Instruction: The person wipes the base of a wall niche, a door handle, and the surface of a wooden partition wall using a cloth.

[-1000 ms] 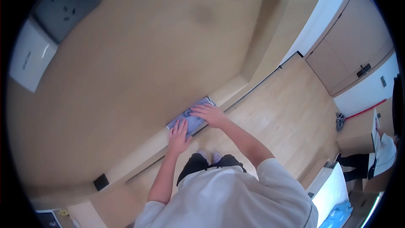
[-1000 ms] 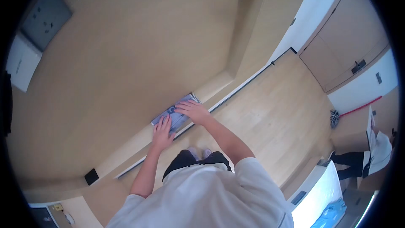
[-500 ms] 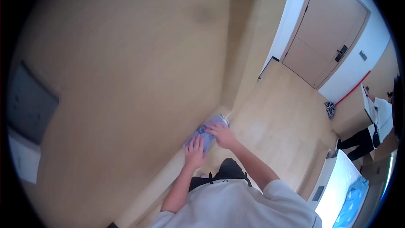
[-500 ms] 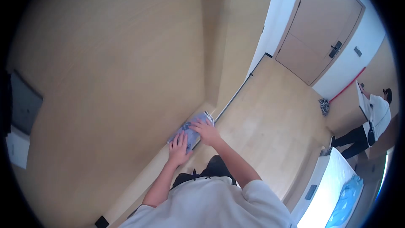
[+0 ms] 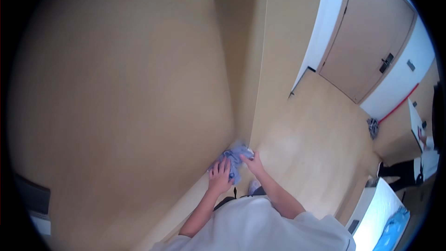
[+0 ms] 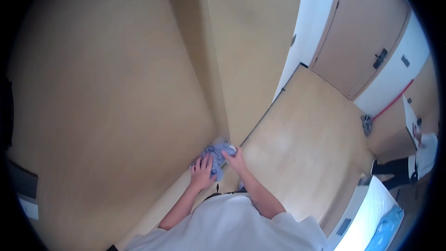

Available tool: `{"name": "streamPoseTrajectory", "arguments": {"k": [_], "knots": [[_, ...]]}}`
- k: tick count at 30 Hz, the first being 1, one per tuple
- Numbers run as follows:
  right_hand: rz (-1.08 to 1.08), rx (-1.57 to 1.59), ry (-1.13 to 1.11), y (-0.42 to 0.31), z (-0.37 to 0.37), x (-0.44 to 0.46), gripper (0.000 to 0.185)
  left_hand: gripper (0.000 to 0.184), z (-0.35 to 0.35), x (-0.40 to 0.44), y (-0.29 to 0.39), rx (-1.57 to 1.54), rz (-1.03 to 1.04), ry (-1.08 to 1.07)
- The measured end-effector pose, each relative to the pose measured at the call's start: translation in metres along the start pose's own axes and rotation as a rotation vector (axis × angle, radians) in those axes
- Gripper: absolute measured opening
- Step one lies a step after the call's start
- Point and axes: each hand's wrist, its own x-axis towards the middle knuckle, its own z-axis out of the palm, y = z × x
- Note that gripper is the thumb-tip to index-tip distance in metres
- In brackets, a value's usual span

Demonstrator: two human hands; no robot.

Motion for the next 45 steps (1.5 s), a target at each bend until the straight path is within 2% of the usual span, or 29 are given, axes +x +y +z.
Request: {"name": "streamPoseTrajectory", "arguments": {"k": [3, 6, 9, 12, 15, 16, 19, 22, 24, 27, 31, 34, 36, 39, 40, 42, 45], "knots": [[-0.149, -0.056, 0.095, 0.013, -0.008, 0.026, 0.065, 0.102, -0.004, 0.012, 0.011, -0.005, -0.019, 0.016], [-0.038, -0.095, -0.2, 0.008, -0.035, 0.046, 0.043, 0.094, -0.015, 0.007, 0.025, -0.053, -0.04, 0.079], [-0.243, -0.3, -0.035, -0.064, -0.041, 0.002, 0.029, 0.085, -0.021, 0.011, 0.037, -0.178, -0.076, 0.189], [-0.759, -0.594, -0.009, -0.117, -0.046, -0.023, 0.029, 0.078, -0.012, 0.006, 0.041, -0.337, -0.118, 0.377], [-1.003, -0.623, -0.078, -0.179, -0.048, -0.033, 0.025, 0.075, -0.006, 0.022, 0.07, -0.57, -0.048, 0.537], [-1.068, -0.618, -0.069, -0.19, -0.049, -0.032, 0.023, 0.061, -0.006, 0.04, 0.085, -0.732, -0.052, 0.625], [-1.211, -0.613, -0.03, -0.208, -0.045, -0.04, 0.018, 0.05, 0.008, 0.09, 0.088, -0.538, -0.031, 0.404], [-1.293, -0.638, 0.029, -0.204, -0.049, -0.026, 0.017, 0.042, 0.017, 0.123, 0.1, -0.632, -0.131, 0.364], [-1.349, -0.649, 0.07, -0.197, -0.058, -0.013, 0.016, 0.041, 0.005, 0.129, 0.115, -0.708, -0.092, 0.434], [-1.249, -0.641, 0.091, -0.187, -0.066, -0.013, 0.02, 0.044, 0.022, 0.14, 0.098, -0.476, -0.05, 0.38], [-1.015, -0.662, -0.022, -0.172, -0.069, -0.006, 0.027, 0.06, 0.016, 0.138, 0.071, -0.196, -0.191, 0.071], [-0.795, -0.655, -0.053, -0.15, -0.061, -0.003, 0.028, 0.073, -0.017, 0.115, 0.072, 0.013, -0.177, 0.073], [-0.62, -0.622, -0.045, -0.144, -0.059, -0.001, 0.027, 0.074, -0.02, 0.115, 0.066, 0.025, -0.166, 0.202], [-0.608, -0.525, -0.068, -0.141, -0.06, 0.005, 0.029, 0.074, -0.025, 0.114, 0.062, 0.099, -0.135, 0.275], [-0.542, -0.504, -0.109, -0.144, -0.06, 0.004, 0.029, 0.073, -0.032, 0.115, 0.06, 0.133, -0.122, 0.277], [-0.415, -0.456, -0.193, -0.149, -0.058, 0.002, 0.029, 0.083, -0.046, 0.116, 0.052, 0.149, -0.129, 0.187], [-0.397, -0.343, -0.189, -0.129, -0.041, 0.009, 0.025, 0.091, -0.065, 0.101, 0.041, 0.151, -0.176, 0.096]]}}
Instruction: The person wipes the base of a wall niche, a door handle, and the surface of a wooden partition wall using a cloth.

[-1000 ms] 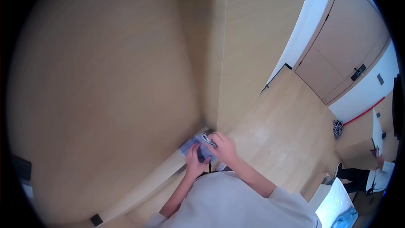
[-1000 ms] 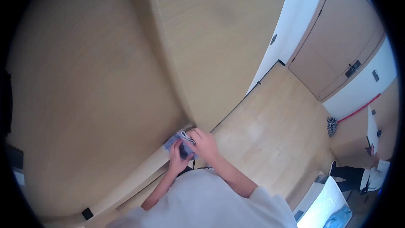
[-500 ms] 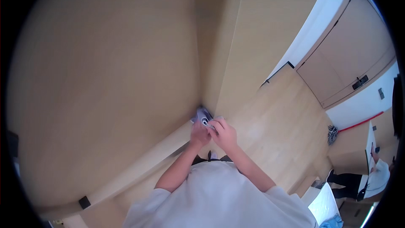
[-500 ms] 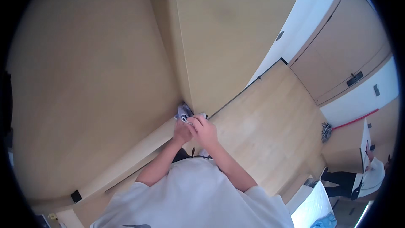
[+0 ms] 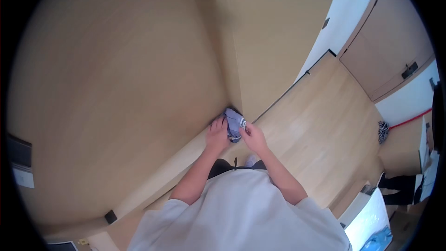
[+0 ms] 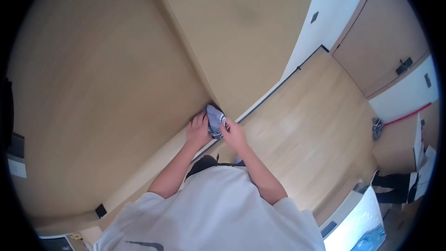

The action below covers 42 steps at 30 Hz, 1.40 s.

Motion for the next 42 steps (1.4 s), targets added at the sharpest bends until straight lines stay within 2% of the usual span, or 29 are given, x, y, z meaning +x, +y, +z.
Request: {"name": "streamPoseTrajectory", "arguments": {"k": [1, 4, 6, 7, 9, 10, 12, 13, 16, 19, 22, 25, 28, 30, 32, 34, 36, 37, 39, 42], "knots": [[0.011, 0.044, -0.023, 0.001, -0.023, -0.006, 0.024, 0.093, -0.014, -0.004, 0.022, 0.002, -0.019, -0.026], [0.045, 0.115, -0.105, 0.006, -0.008, -0.007, 0.023, 0.088, -0.031, -0.031, 0.003, -0.036, -0.041, 0.028], [0.069, 0.084, -0.185, 0.015, -0.002, -0.01, 0.024, 0.095, -0.037, -0.055, -0.01, -0.013, -0.054, -0.027], [0.049, 0.099, -0.128, 0.012, 0.001, -0.017, 0.024, 0.1, -0.04, -0.068, -0.017, -0.012, -0.066, -0.042], [-0.022, 0.114, -0.044, 0.002, 0.01, -0.034, 0.026, 0.101, -0.052, -0.102, -0.029, -0.02, -0.082, -0.122], [-0.138, 0.069, -0.022, -0.003, 0.014, -0.039, 0.025, 0.102, -0.061, -0.119, -0.031, -0.03, -0.096, -0.157], [-0.359, -0.01, 0.026, -0.017, 0.018, -0.045, 0.024, 0.098, -0.074, -0.141, -0.032, -0.085, -0.119, -0.111], [-0.4, -0.06, 0.014, -0.026, 0.019, -0.044, 0.024, 0.096, -0.075, -0.148, -0.033, -0.109, -0.12, -0.096], [-0.489, -0.163, -0.045, -0.07, 0.023, -0.052, 0.024, 0.084, -0.07, -0.154, -0.037, -0.561, -0.326, 0.022], [-0.546, -0.207, -0.144, -0.123, 0.021, -0.066, 0.025, 0.067, -0.076, -0.156, -0.026, -0.918, -0.35, 0.229], [-0.635, -0.29, -0.124, -0.171, 0.002, -0.079, 0.024, 0.047, -0.075, -0.153, -0.013, -1.058, -0.17, 0.413], [-0.717, -0.34, -0.016, -0.201, -0.025, -0.086, 0.025, 0.034, -0.107, -0.153, 0.002, -1.192, -0.052, 0.317], [-0.756, -0.336, 0.18, -0.244, -0.064, -0.075, 0.024, 0.033, -0.155, -0.132, 0.03, -1.284, -0.006, 0.354], [-0.736, -0.261, 0.326, -0.271, -0.082, -0.071, 0.024, 0.047, -0.195, -0.112, 0.065, -1.404, 0.111, 0.394], [-0.828, -0.253, 0.444, -0.301, -0.098, -0.06, 0.027, 0.066, -0.218, -0.082, 0.095, -1.518, 0.373, 0.481], [-0.913, -0.218, 0.567, -0.325, -0.118, -0.042, 0.029, 0.068, -0.251, -0.055, 0.127, -1.406, 0.467, 0.652], [-0.97, -0.155, 0.677, -0.343, -0.133, -0.023, 0.031, 0.069, -0.27, -0.024, 0.145, -1.312, 0.534, 0.697], [-0.911, -0.168, 0.655, -0.351, -0.136, -0.025, 0.034, 0.069, -0.264, -0.007, 0.148, -1.279, 0.552, 0.66], [-0.929, -0.305, 0.588, -0.343, -0.137, -0.023, 0.037, 0.069, -0.25, 0.024, 0.154, -1.208, 0.59, 0.584], [-0.926, -0.434, 0.484, -0.306, -0.128, -0.007, 0.043, 0.068, -0.216, 0.04, 0.15, -1.1, 0.55, 0.506]]}}
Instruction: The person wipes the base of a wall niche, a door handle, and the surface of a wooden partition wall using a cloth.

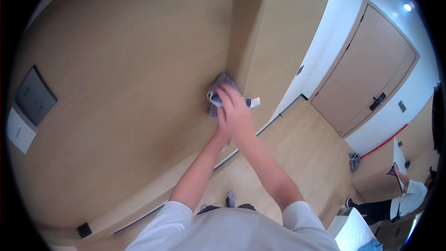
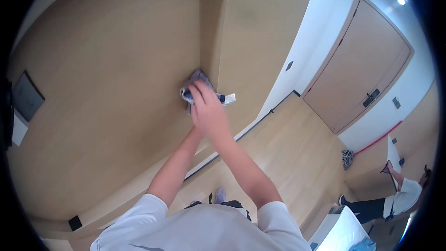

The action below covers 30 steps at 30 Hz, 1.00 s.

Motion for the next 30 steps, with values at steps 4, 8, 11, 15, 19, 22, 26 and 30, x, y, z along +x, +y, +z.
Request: {"name": "streamPoseTrajectory", "arguments": {"k": [4, 8, 11, 15, 19, 22, 26, 30], "knots": [[-0.015, -0.007, -0.082, 0.009, 0.023, -0.032, 0.045, 0.067, 0.008, -0.048, -0.045, 0.212, -0.136, 0.04], [0.052, 0.051, -0.182, 0.018, 0.049, -0.074, 0.046, 0.066, 0.016, -0.094, -0.077, 0.427, -0.244, 0.085], [0.085, 0.087, -0.262, 0.035, 0.068, -0.105, 0.047, 0.066, 0.015, -0.115, -0.096, 0.554, -0.3, 0.078], [0.059, 0.062, -0.344, 0.055, 0.086, -0.133, 0.047, 0.066, 0.008, -0.122, -0.109, 0.703, -0.318, 0.039], [0.063, 0.033, -0.427, 0.1, 0.089, -0.134, 0.049, 0.063, 0.016, -0.087, -0.107, 0.876, -0.347, -0.099], [0.122, 0.073, -0.516, 0.113, 0.106, -0.164, 0.05, 0.059, 0.008, -0.118, -0.125, 0.971, -0.429, -0.216], [0.163, 0.126, -0.616, 0.14, 0.148, -0.194, 0.051, 0.051, -0.011, -0.139, -0.152, 0.995, -0.435, -0.258], [0.225, 0.135, -0.664, 0.134, 0.152, -0.211, 0.057, 0.045, -0.007, -0.16, -0.158, 1.044, -0.349, -0.166]]}}
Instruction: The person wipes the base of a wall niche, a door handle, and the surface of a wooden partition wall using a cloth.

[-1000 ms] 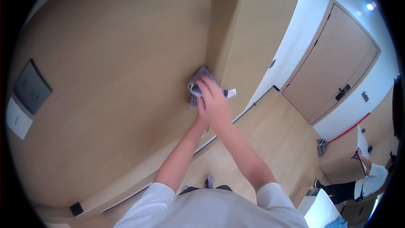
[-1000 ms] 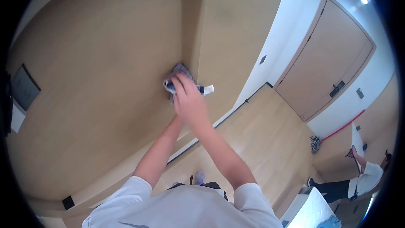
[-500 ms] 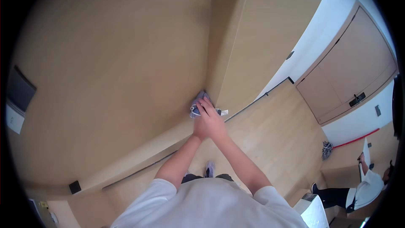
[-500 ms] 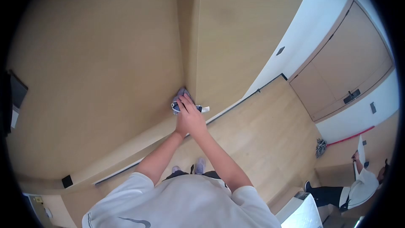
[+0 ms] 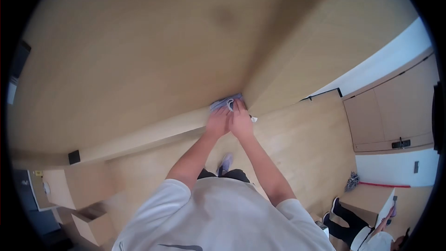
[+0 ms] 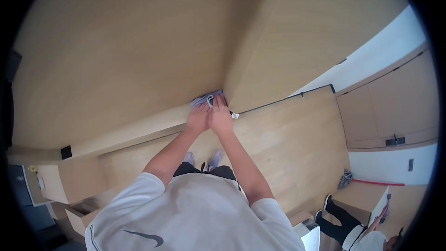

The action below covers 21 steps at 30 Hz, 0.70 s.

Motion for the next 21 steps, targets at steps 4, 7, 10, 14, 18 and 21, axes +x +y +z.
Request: {"name": "streamPoseTrajectory", "arguments": {"k": [4, 7, 10, 14, 18, 21], "knots": [[0.155, 0.145, -0.007, -0.01, 0.01, 0.0, 0.06, 0.041, -0.028, -0.009, 0.007, -0.024, -0.022, 0.045], [0.281, 0.21, -0.042, -0.027, 0.002, 0.005, 0.058, 0.042, -0.047, -0.015, 0.006, -0.03, -0.067, -0.002], [0.246, 0.185, -0.064, -0.043, 0.005, 0.003, 0.057, 0.04, -0.064, -0.029, -0.002, 0.003, -0.087, -0.02], [0.082, 0.221, 0.047, -0.056, 0.003, -0.006, 0.049, 0.039, -0.09, -0.045, 0.003, 0.094, -0.128, -0.02], [0.044, 0.36, -0.003, -0.102, 0.023, -0.009, 0.034, 0.04, -0.113, -0.101, -0.025, 0.143, -0.22, -0.001], [0.097, 0.419, -0.187, -0.133, 0.037, -0.012, 0.027, 0.049, -0.138, -0.146, -0.043, 0.073, -0.331, -0.043]]}}
